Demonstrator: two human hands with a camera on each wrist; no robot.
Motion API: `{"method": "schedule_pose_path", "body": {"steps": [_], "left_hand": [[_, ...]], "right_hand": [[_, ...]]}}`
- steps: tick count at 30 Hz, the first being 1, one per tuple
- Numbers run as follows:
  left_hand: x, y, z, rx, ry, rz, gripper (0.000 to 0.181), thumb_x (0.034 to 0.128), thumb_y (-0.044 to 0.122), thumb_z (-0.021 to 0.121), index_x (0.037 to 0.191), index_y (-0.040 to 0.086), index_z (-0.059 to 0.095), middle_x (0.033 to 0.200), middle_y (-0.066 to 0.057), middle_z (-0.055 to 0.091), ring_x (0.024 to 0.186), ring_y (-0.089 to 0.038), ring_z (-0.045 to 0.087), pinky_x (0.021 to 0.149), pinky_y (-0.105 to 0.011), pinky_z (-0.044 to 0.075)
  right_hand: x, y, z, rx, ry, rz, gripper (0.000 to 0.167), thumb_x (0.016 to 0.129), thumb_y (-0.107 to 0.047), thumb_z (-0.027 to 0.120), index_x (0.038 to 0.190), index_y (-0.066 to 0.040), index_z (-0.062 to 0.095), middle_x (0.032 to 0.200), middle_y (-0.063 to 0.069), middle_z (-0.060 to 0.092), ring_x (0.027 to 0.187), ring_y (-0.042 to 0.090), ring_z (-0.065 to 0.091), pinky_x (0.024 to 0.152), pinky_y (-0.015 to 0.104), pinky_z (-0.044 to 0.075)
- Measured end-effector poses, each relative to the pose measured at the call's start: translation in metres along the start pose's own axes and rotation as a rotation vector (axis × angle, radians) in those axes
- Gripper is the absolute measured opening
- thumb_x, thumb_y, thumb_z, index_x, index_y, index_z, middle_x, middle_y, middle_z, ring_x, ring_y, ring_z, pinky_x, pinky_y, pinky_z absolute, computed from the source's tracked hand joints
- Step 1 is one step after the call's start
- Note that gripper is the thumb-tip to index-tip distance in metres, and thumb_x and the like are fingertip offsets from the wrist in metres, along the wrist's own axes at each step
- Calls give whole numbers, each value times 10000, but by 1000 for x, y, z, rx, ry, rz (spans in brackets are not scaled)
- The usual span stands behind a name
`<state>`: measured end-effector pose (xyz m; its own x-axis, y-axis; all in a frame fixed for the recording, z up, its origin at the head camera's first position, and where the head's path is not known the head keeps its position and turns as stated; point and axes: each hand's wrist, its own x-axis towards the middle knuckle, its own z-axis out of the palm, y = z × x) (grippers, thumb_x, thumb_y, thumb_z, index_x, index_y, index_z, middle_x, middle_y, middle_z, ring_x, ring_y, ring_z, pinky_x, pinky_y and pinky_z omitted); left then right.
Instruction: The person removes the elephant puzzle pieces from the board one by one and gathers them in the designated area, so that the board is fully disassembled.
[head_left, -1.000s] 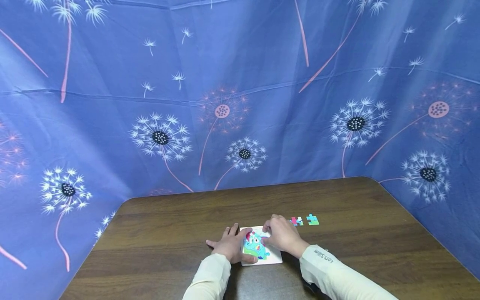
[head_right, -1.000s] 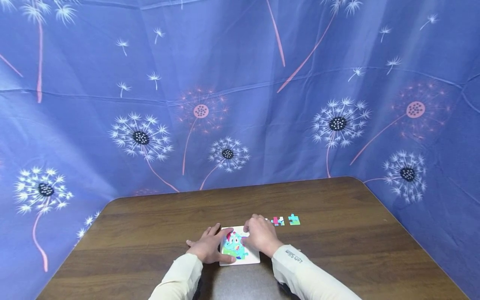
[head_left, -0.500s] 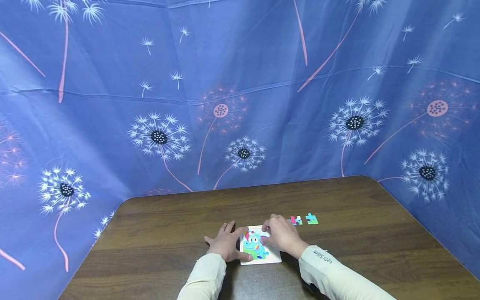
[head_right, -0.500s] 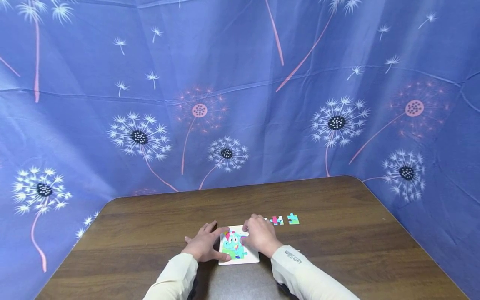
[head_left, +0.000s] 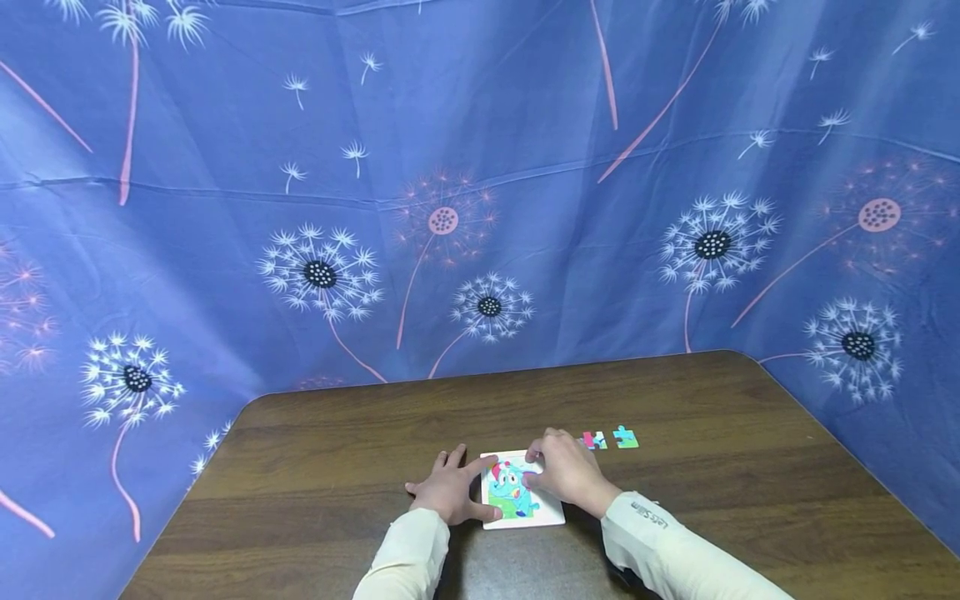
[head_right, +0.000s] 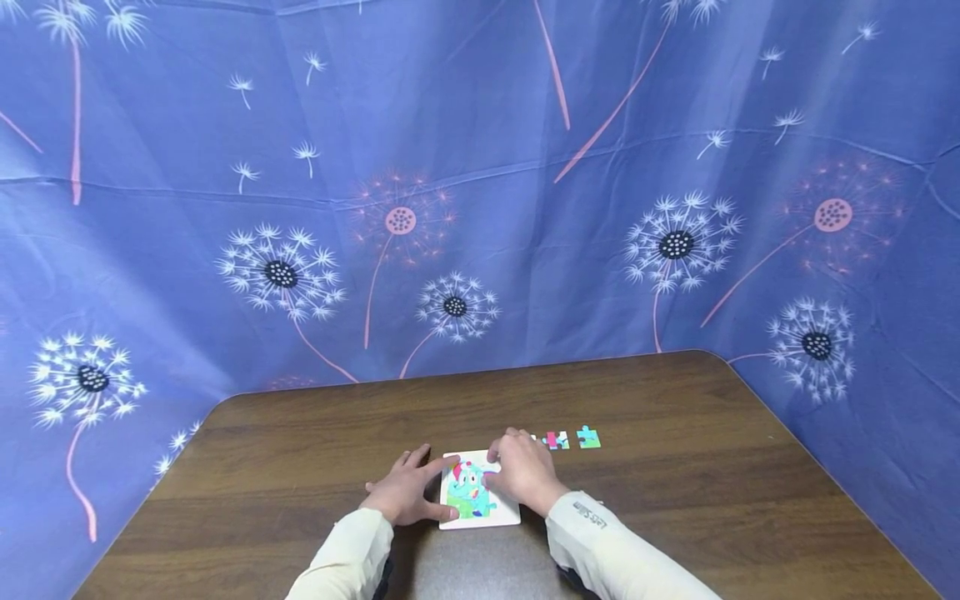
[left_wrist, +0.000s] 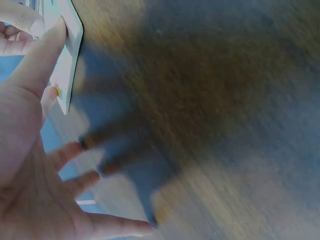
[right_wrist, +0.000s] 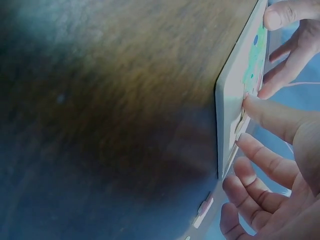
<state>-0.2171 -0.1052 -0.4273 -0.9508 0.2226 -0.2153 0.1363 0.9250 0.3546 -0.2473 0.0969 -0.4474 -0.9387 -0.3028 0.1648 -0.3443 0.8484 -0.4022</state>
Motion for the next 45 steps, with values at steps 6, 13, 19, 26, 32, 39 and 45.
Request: {"method": "schedule_pose_path", "body": {"steps": [6,13,19,26,32,39,45], "left_hand": [[-2,1,1,-15,14,-27,748,808,436,858,1471,322,530,1601,-171,347,1454,-521,285,833,-916,279],[-1,2,2,3,25,-34,750,796,439,866,1458,318,535,1583,-169,368,1441,-519,311,826,-903,310],[-3,7,0,21,17,-56,747,801,441,859,1459,313,528,1586,-153,369,1450,-502,306,843,-898,309],[-3,10,0,23,-5,-91,750,810,438,844,1474,331,512,1614,-124,341,1478,-468,276,841,-895,316],[-3,11,2,27,3,-106,757,803,450,846,1472,331,512,1612,-115,349,1483,-459,272,831,-888,334],[0,8,5,20,-7,-113,758,814,452,838,1483,349,495,1622,-104,332,1497,-446,246,839,-895,317],[1,6,6,22,-15,-115,770,818,462,833,1495,358,479,1631,-95,314,1505,-440,228,840,-900,308]], "right_hand": [[-1,0,0,-1,12,-3,239,717,-231,937,856,-126,773,812,0,588,783,180,545,647,366,482],[0,0,0,20,14,0,245,704,-222,942,848,-126,769,790,-6,566,755,162,518,632,346,465],[2,3,-2,76,-5,6,257,682,-194,950,828,-140,746,799,-13,564,770,158,538,667,353,481],[3,7,-6,148,22,-27,225,711,-151,932,843,-142,750,809,-34,551,776,127,505,694,313,450],[1,9,-16,153,26,-34,205,737,-135,918,868,-151,761,832,-20,579,799,151,549,718,330,469],[-3,16,-26,153,14,-47,229,735,-119,918,904,-140,764,848,-20,580,796,155,551,692,327,466],[-7,24,-34,143,6,-44,219,751,-129,908,916,-144,764,899,-9,608,839,198,556,718,352,464]]}}
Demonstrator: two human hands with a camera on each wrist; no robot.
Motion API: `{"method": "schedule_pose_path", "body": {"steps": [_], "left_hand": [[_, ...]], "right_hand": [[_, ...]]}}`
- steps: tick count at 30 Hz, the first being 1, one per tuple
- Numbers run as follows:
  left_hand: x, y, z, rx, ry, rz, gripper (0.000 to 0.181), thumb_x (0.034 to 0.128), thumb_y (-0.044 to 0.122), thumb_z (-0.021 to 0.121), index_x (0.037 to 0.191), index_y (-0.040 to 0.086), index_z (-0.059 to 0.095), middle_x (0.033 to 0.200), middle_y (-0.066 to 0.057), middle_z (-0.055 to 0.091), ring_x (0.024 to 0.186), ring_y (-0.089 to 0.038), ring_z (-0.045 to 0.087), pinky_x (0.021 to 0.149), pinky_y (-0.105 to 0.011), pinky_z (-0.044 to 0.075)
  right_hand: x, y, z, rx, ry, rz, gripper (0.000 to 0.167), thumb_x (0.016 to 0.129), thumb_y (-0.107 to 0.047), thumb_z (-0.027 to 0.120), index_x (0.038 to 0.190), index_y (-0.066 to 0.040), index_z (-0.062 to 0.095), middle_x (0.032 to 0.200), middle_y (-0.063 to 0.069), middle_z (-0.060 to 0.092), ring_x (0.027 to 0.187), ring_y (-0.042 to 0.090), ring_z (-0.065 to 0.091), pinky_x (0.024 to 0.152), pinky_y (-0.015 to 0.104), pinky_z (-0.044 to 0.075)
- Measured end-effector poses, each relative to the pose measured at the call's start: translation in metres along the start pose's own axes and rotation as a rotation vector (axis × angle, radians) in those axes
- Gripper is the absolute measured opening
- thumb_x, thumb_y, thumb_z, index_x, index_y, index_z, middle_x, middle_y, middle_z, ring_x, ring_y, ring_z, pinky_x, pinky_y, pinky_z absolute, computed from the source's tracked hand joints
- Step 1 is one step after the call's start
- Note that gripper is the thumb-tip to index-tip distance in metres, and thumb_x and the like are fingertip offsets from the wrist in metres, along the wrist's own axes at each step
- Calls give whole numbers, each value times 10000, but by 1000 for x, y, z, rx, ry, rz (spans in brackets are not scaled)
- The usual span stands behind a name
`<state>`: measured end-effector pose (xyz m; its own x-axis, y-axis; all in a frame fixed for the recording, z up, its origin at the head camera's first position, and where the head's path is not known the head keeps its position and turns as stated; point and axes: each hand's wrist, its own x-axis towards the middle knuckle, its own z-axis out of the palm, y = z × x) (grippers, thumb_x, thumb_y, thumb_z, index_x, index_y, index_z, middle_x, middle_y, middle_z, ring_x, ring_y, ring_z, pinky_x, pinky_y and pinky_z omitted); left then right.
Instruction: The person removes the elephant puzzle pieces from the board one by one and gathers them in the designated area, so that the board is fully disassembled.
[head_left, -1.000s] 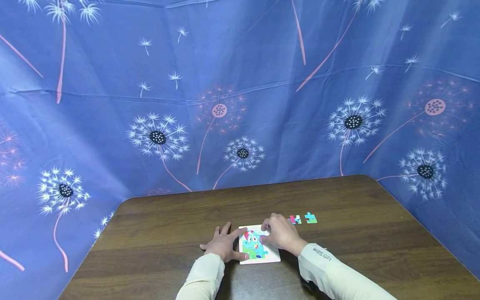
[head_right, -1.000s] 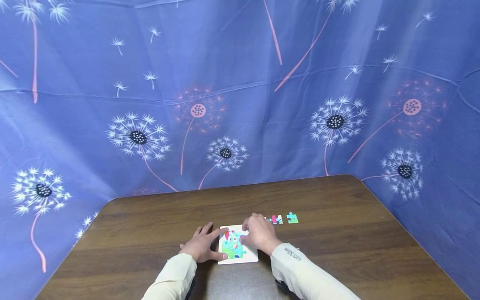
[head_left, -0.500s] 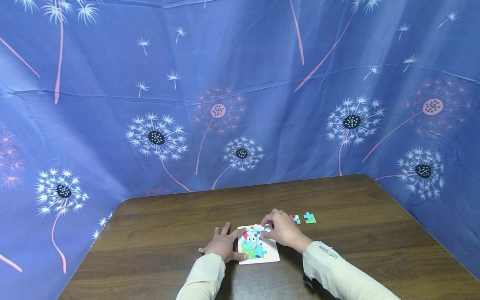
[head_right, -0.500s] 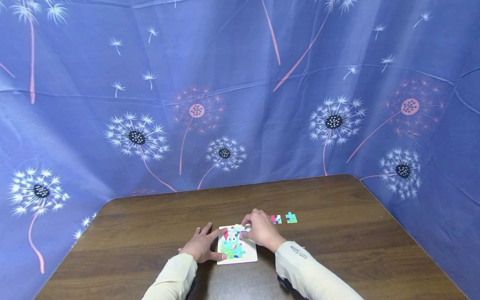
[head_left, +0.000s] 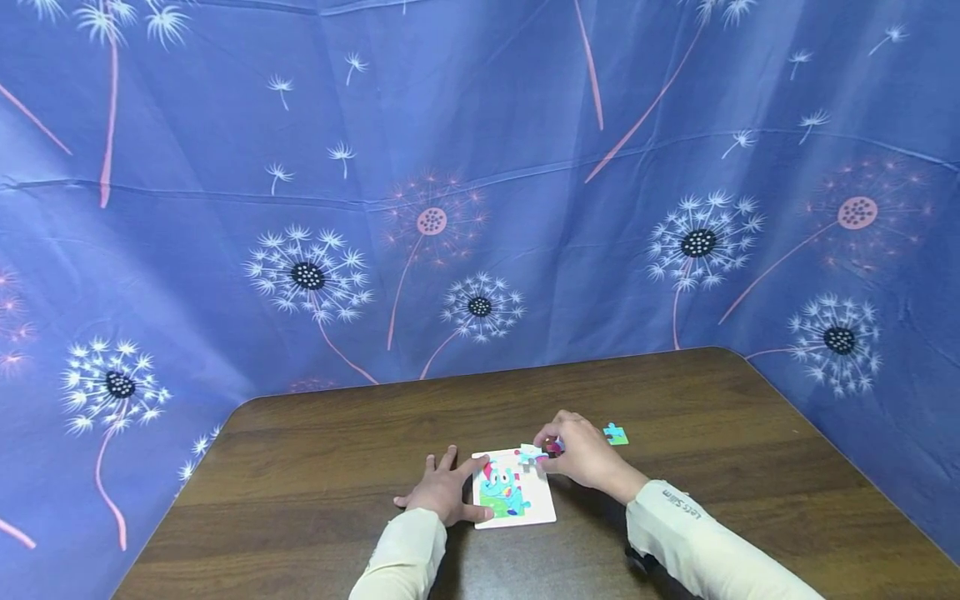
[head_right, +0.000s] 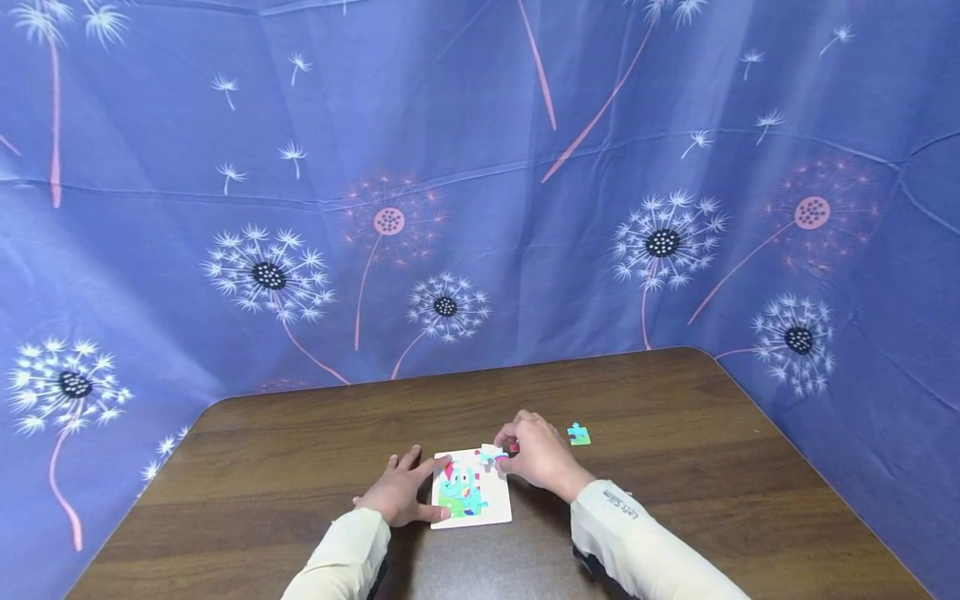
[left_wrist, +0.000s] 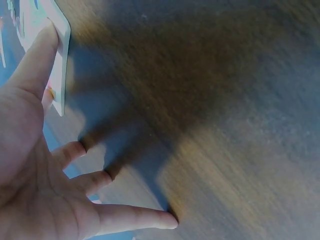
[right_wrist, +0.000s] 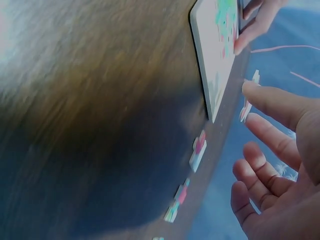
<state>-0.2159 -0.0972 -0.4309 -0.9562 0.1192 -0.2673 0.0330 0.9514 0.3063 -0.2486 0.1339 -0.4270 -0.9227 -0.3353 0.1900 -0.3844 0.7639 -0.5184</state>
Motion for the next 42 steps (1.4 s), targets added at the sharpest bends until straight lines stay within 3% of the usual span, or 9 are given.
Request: {"method": "schedule_pose_path", "body": {"steps": [21,31,42], "left_hand": [[2,-4,1,-21,-13,-18,789,817,449,835,1508,367,461,1647,-77,287,1519,-429,193,859,-909,275],[1,-3,0,-35,-19,0,775,828,414,838,1506,360,466,1642,-93,287,1516,-429,201,850,-915,266],[0,-2,0,-44,-21,24,756,842,400,832,1505,346,472,1642,-109,286,1509,-450,204,826,-927,254]], "right_hand": [[-18,27,-16,-59,-16,-117,235,730,-147,910,919,-151,769,887,-47,589,824,166,557,707,321,472],[-23,33,-15,-114,-63,-18,240,723,-156,922,898,-185,760,907,-47,588,857,170,567,802,432,491],[-26,40,-12,-117,-46,-66,250,715,-150,917,918,-182,775,895,-59,577,846,171,573,760,398,497]]}}
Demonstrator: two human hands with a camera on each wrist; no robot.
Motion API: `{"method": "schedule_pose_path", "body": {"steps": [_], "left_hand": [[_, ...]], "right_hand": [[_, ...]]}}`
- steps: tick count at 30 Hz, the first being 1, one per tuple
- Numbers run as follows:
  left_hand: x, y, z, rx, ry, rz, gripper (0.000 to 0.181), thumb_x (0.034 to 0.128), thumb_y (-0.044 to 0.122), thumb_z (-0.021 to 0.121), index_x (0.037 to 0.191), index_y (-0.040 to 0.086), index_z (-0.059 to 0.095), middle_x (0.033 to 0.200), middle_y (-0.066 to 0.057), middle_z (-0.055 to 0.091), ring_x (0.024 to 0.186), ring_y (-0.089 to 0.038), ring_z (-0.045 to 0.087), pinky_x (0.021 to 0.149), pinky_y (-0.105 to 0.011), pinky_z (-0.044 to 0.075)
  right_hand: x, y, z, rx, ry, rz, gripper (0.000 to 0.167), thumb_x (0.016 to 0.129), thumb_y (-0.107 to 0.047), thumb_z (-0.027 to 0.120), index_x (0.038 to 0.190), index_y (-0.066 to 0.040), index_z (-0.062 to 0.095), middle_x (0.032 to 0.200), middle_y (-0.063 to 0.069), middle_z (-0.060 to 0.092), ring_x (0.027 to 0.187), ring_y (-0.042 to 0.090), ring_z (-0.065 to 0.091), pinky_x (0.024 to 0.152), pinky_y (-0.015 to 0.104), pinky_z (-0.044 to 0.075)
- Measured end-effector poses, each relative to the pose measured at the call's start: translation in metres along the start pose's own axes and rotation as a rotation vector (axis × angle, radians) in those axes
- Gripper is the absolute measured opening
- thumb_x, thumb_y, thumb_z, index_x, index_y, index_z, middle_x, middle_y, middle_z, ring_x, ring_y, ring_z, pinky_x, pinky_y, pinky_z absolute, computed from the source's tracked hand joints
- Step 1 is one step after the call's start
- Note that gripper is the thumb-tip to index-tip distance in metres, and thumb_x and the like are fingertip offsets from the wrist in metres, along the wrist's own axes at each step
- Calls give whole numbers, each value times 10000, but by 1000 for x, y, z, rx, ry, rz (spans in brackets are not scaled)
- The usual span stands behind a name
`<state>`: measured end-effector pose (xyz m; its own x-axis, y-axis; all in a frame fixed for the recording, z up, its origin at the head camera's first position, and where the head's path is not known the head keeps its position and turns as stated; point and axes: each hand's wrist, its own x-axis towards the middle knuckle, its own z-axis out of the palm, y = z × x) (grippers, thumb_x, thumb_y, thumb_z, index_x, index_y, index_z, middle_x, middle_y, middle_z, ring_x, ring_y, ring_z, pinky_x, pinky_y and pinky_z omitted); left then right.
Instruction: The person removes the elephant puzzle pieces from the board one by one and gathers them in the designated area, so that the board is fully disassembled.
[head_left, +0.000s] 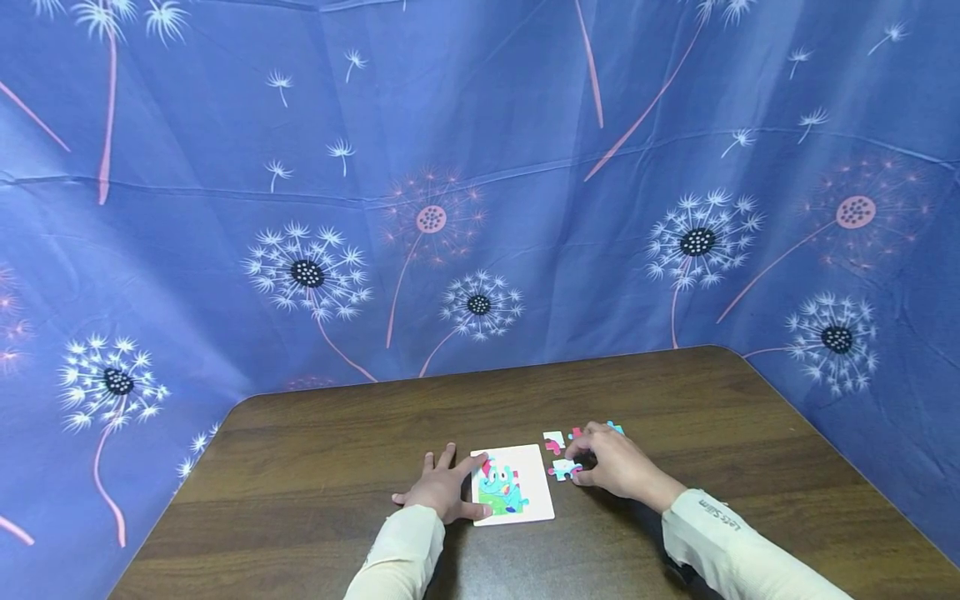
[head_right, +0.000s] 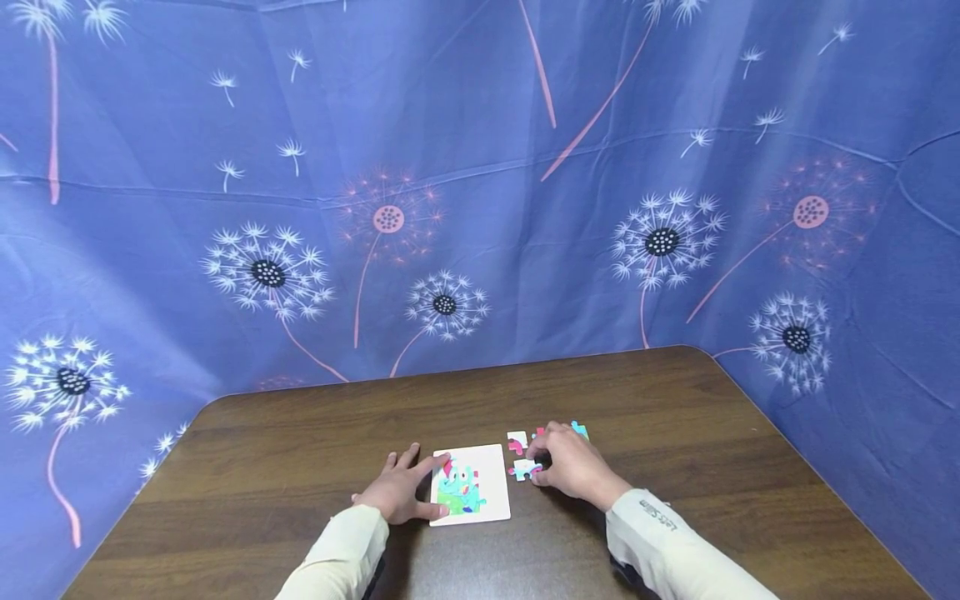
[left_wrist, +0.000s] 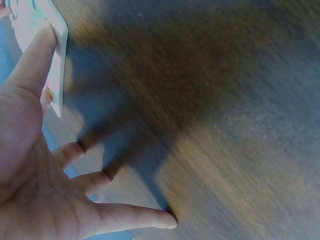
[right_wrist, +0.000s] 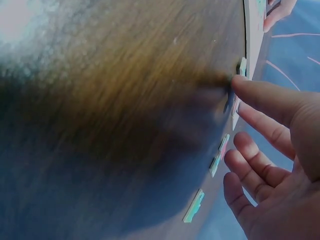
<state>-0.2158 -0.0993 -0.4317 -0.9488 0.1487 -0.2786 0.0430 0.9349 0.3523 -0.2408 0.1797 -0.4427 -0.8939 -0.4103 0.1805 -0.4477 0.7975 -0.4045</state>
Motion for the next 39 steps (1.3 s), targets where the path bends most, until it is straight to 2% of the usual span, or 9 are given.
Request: {"method": "schedule_pose_path", "body": {"steps": [6,16,25,32,39], "left_hand": [[0,0,0,-1,-3,1,758,839,402,835,1505,340,477,1641,-115,291,1507,-455,211,828,-925,258],[-1,1,-2,1,-14,-15,762,844,406,829,1511,345,465,1651,-100,271,1519,-433,189,851,-919,255],[-2,2,-3,10,-9,-20,767,843,419,827,1511,353,457,1652,-89,270,1523,-421,186,870,-909,264],[-4,3,-3,16,-3,-24,766,843,411,831,1510,356,458,1646,-92,281,1519,-425,195,874,-907,266],[-4,5,-4,26,-8,-27,769,846,420,825,1514,354,448,1645,-89,281,1519,-424,195,880,-902,274]], "right_hand": [[0,2,2,35,-20,-28,241,727,-173,912,920,-178,768,891,-45,580,830,164,560,727,359,489],[1,3,1,62,-56,8,241,738,-149,908,925,-178,759,941,-44,613,887,178,584,776,396,509],[-1,3,1,67,-4,-36,245,746,-147,899,955,-158,770,926,-63,609,866,166,584,738,360,499],[-4,-2,3,187,50,-26,242,777,-132,882,989,-101,768,880,-50,616,790,128,575,684,276,473],[-6,-14,7,266,48,52,230,774,-152,889,950,-92,753,812,-33,605,700,70,514,611,246,441]]}}
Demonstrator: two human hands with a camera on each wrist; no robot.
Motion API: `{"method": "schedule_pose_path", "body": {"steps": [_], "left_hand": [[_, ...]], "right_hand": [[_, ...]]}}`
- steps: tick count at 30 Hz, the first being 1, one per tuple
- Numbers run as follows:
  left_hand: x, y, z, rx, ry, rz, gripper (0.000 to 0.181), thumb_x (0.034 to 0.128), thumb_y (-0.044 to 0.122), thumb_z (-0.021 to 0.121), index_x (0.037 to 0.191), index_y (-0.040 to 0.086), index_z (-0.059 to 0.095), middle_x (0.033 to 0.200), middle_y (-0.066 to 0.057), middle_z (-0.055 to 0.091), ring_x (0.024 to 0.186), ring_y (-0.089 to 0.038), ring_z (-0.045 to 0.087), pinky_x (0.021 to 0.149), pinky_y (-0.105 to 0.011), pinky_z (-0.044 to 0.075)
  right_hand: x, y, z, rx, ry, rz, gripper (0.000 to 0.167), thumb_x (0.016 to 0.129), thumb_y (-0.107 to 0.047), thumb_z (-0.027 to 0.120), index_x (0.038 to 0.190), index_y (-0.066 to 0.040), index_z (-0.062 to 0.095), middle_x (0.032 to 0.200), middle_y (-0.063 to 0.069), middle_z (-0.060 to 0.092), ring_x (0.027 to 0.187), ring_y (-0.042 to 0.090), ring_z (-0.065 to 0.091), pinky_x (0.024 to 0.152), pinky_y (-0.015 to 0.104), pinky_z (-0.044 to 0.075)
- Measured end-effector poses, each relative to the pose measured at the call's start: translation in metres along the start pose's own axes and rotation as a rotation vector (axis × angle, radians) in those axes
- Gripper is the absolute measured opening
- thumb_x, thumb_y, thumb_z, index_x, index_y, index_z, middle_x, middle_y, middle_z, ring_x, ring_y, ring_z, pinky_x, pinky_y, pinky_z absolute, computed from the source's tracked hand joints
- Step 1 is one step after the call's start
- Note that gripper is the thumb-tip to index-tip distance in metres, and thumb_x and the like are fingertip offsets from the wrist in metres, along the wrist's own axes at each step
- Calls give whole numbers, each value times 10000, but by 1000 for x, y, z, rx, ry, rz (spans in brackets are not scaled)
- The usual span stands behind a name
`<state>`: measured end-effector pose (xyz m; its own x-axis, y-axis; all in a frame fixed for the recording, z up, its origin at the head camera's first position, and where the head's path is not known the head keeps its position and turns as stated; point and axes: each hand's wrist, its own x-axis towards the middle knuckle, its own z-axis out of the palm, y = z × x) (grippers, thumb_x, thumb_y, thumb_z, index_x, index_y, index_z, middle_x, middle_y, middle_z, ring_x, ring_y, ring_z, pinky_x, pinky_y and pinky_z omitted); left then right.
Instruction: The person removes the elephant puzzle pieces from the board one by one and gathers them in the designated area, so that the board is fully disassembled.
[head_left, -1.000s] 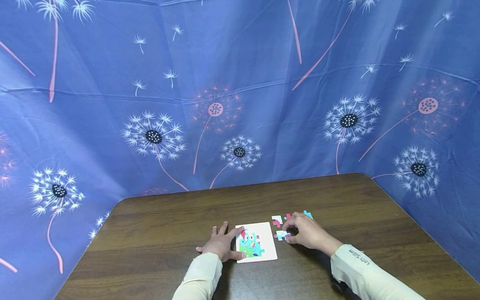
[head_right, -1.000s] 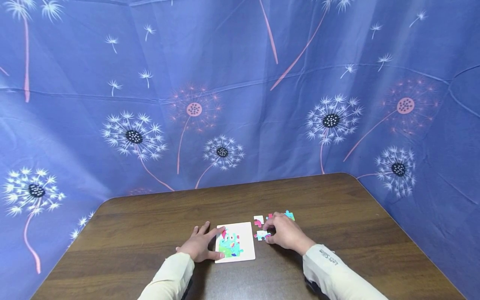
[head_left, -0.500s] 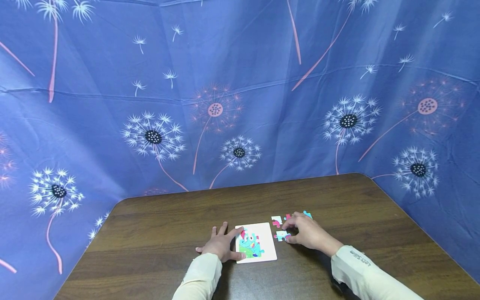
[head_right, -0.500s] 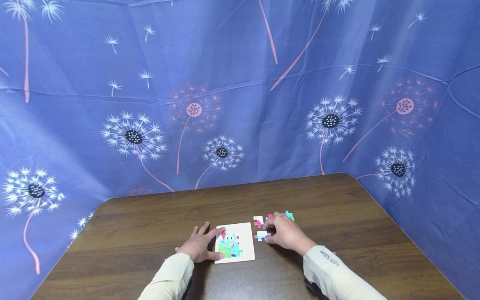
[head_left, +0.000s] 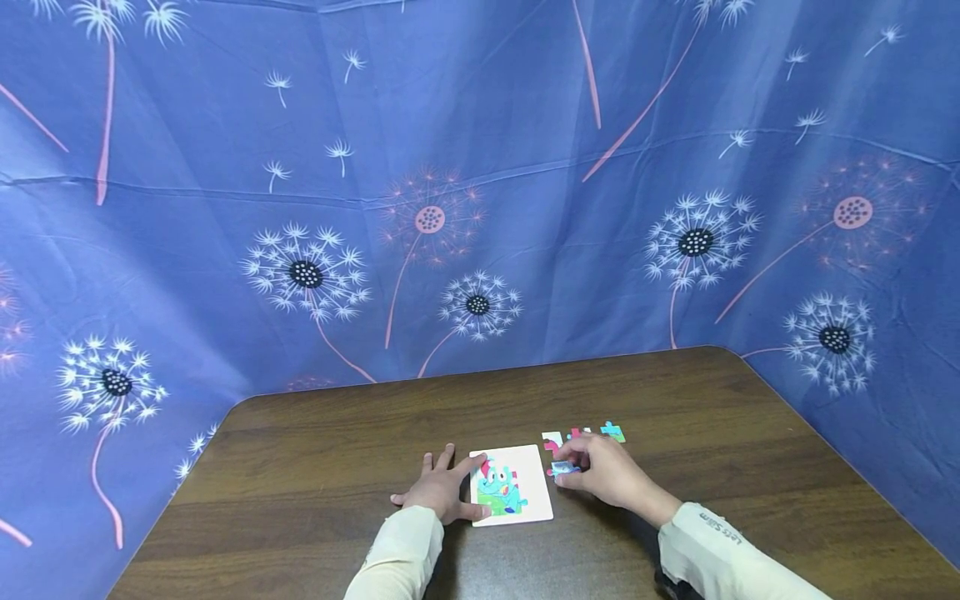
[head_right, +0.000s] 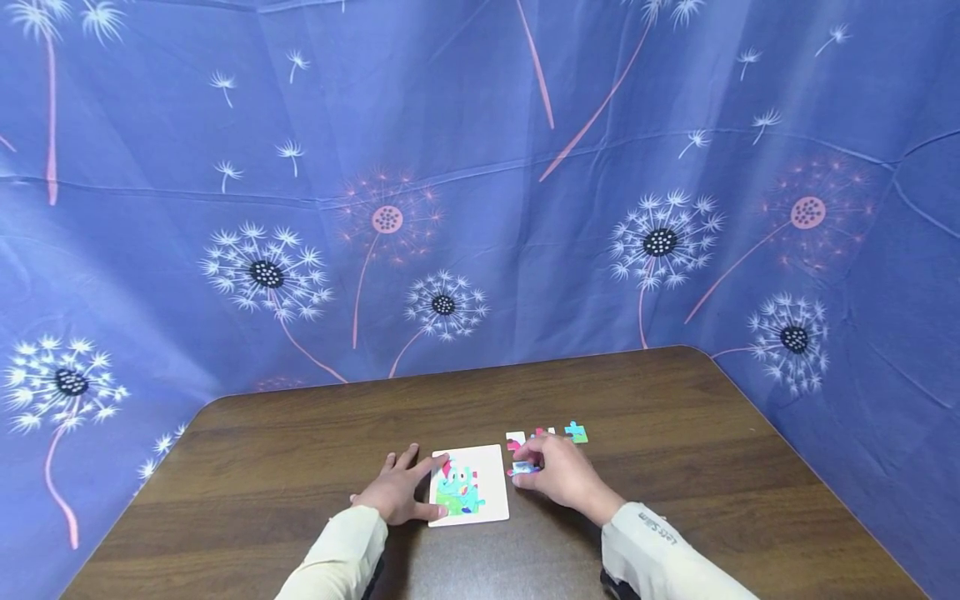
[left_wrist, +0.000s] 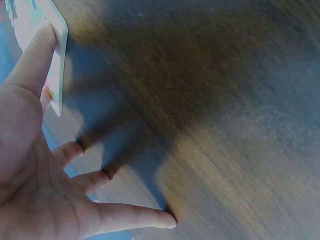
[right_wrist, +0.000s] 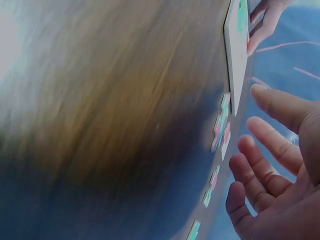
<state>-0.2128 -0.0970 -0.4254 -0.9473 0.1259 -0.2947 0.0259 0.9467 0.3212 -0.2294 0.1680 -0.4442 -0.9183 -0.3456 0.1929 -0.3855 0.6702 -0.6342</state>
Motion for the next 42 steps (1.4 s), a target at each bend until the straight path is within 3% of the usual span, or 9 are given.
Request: {"method": "schedule_pose_path", "body": {"steps": [5,13,21,37,42], "left_hand": [[0,0,1,5,9,1,770,841,425,827,1510,352,454,1641,-89,290,1518,-424,202,878,-901,279],[2,-1,2,3,15,-7,778,829,443,829,1509,360,460,1643,-87,293,1518,-422,204,877,-902,277],[7,-2,5,-1,4,-13,784,831,448,828,1515,370,450,1648,-80,282,1521,-417,197,878,-905,268],[7,-4,6,-5,10,-7,781,829,447,830,1510,365,455,1644,-90,285,1517,-423,202,873,-910,261],[7,-4,6,-7,15,-5,773,830,443,832,1504,364,463,1641,-91,292,1516,-421,210,871,-911,262]], "right_hand": [[1,-8,6,18,-14,14,236,772,-166,888,952,-81,760,769,-45,596,667,42,488,589,245,429],[5,-16,16,-5,-19,-34,237,756,-182,898,937,-99,770,756,-62,592,653,13,465,588,237,403],[9,-25,26,-4,-10,-48,231,748,-159,899,913,-85,755,757,-42,569,668,67,487,598,242,405],[18,-39,41,-88,-12,22,234,726,-228,917,885,-162,758,808,-51,577,765,114,527,629,295,433],[20,-41,44,-134,-16,-15,240,721,-228,919,890,-156,764,804,-47,570,754,107,510,616,289,422]]}}
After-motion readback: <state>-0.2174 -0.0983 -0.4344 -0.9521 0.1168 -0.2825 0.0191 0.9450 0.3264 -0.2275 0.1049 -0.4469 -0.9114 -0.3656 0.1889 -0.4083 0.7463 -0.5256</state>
